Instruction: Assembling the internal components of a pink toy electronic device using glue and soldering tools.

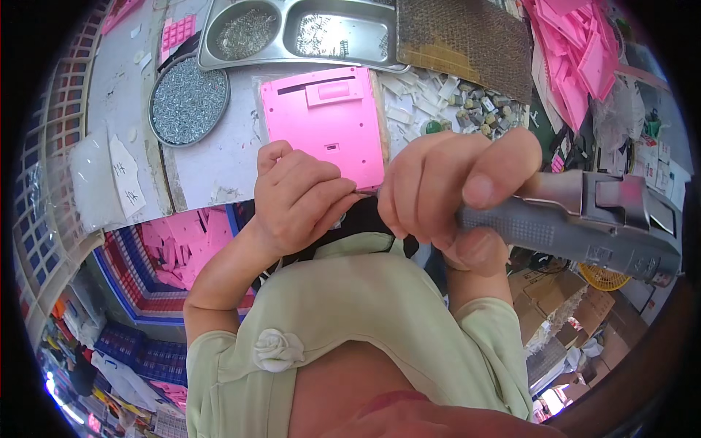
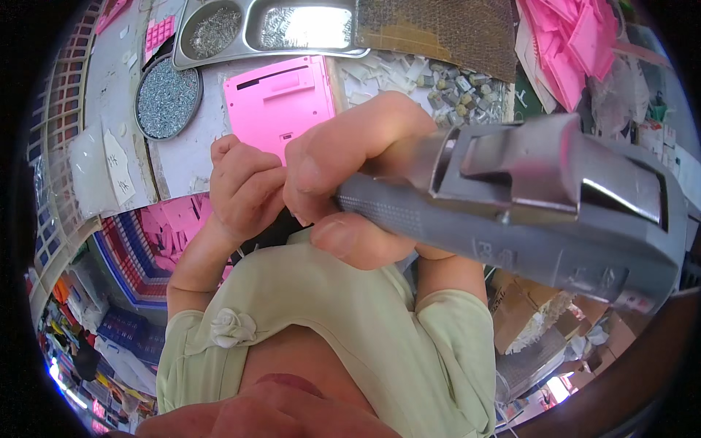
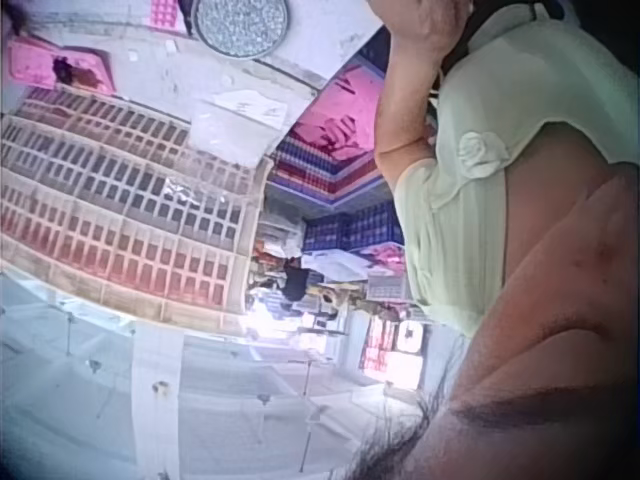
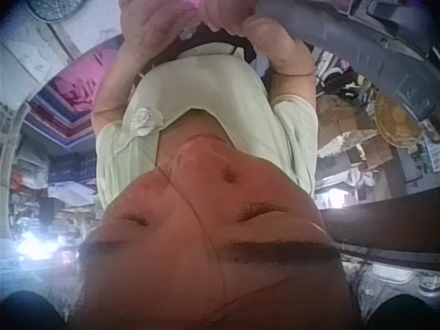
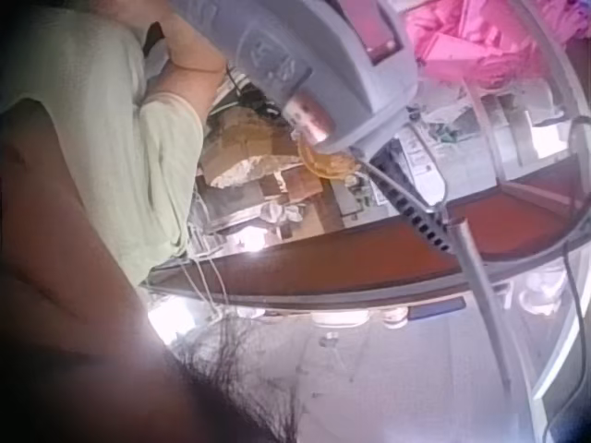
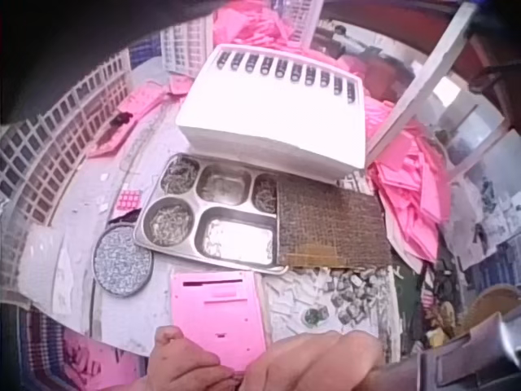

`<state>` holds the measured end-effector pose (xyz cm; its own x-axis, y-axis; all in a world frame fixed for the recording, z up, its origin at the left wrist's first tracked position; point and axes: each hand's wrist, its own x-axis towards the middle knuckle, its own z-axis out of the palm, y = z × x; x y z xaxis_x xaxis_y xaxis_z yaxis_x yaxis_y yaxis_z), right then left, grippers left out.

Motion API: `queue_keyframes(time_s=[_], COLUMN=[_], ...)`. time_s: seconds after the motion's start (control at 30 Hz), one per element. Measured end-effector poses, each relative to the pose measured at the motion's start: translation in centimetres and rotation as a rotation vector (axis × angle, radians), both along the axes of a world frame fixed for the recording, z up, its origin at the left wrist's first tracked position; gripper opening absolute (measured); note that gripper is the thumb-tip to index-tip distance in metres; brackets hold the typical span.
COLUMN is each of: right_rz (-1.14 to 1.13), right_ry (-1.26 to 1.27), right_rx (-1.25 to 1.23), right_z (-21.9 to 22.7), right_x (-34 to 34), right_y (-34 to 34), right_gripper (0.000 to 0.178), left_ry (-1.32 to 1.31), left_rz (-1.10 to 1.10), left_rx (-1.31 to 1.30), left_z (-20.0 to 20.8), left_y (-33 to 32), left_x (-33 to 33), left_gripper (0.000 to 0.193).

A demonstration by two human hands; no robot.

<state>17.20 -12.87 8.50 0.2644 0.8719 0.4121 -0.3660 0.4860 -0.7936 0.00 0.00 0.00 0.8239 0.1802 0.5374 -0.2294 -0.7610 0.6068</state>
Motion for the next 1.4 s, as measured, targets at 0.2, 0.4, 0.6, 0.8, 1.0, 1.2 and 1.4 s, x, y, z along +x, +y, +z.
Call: queue_keyframes(time_s=[0.2, 0.4, 0.6, 0.8, 1.0, 1.2, 1.4], right_rz=[-0.273, -0.322, -0.241, -0.216, -0.214, -0.101, -0.119], right_ry=[-0.021, -0.057, -0.118, -0.177, -0.411, -0.181, -0.425], right_rx=[-0.18, -0.292, -0.262, -0.236, -0.061, 0.009, 0.061], right_z=[-1.2, -2.9, -4.6, -5.0, -6.5, -4.3, -6.9], right_x=[-1.0, -1.7, -1.7, -1.4, -1.8, 0.5, -0.4], right_y=[-2.6, -4.4, -4.7, -4.3, -3.1, -1.0, 1.1], right_gripper=[0.036, 0.036, 0.035, 0.026, 0.02, 0.02, 0.02], left_ry=[0.049, 0.067, 0.123, 0.137, 0.14, 0.092, 0.067], left_rz=[0.064, -0.165, -0.189, -0.198, -0.189, -0.167, -0.168], left_rx=[0.022, 0.014, -0.017, -0.045, -0.041, -0.019, -0.051], left_z=[-0.4, -1.6, -2.5, -2.4, -2.5, -2.7, -2.7], left_y=[2.5, 3.3, 3.7, 3.9, 3.7, 3.8, 3.7], left_x=[1.1, 2.8, 2.8, 2.8, 2.7, 2.8, 3.1], left_gripper=[0.018, 0.017, 0.016, 0.006, 0.01, 0.012, 0.012])
